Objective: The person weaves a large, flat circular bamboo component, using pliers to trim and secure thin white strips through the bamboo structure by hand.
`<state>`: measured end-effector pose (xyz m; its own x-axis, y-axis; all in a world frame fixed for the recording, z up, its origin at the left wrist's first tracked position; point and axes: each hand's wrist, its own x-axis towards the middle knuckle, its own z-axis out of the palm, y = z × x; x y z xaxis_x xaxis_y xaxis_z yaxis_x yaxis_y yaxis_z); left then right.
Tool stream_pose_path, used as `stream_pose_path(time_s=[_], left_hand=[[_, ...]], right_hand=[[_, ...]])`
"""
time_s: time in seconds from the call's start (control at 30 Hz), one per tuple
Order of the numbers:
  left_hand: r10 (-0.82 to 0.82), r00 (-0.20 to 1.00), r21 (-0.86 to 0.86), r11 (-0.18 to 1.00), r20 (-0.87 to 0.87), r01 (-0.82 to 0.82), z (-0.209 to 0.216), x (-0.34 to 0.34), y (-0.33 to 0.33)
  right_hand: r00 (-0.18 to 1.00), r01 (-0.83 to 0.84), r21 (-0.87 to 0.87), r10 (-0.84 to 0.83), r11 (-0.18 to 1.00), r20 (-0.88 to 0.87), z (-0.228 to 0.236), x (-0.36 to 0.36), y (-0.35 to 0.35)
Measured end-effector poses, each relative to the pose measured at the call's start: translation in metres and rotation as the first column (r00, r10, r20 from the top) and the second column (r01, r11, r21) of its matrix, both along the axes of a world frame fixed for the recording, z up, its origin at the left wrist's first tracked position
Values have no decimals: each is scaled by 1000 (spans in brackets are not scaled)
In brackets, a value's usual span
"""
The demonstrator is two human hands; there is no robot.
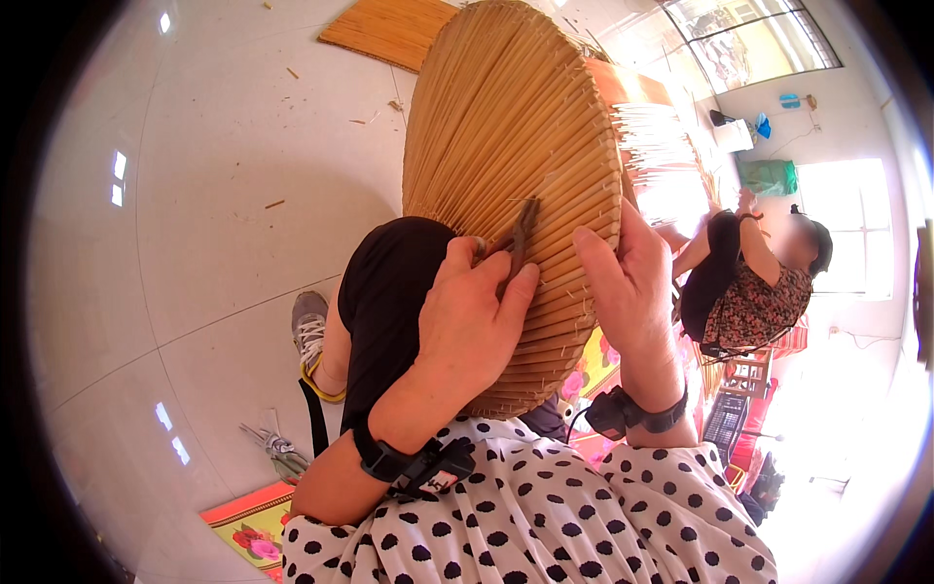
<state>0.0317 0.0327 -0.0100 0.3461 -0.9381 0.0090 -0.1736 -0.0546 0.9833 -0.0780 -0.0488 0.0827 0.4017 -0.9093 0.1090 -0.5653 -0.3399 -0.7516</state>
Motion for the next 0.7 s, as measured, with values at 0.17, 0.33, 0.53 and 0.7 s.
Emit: stream_pose_path(time_s=[0.17,0.33,0.53,0.7], left_hand=[[-24,1000,33,999,-5,24,5,3,-1],[5,999,-13,1000,-40,-5,7,0,-1],[-7,1000,5,1000,-22,7,10,0,-2],[34,998,-46,998,-46,-37,10,-4,-3]], right_hand=[[1000,1,8,-1,1000,32,-1,1,-2],[1000,-1,-4,1,1000,3,-1,-1,-3],[1000,0,-20,0,1000,24,2,1,-2],[1000,-3,-10,4,1000,25,-1,-3,-4]])
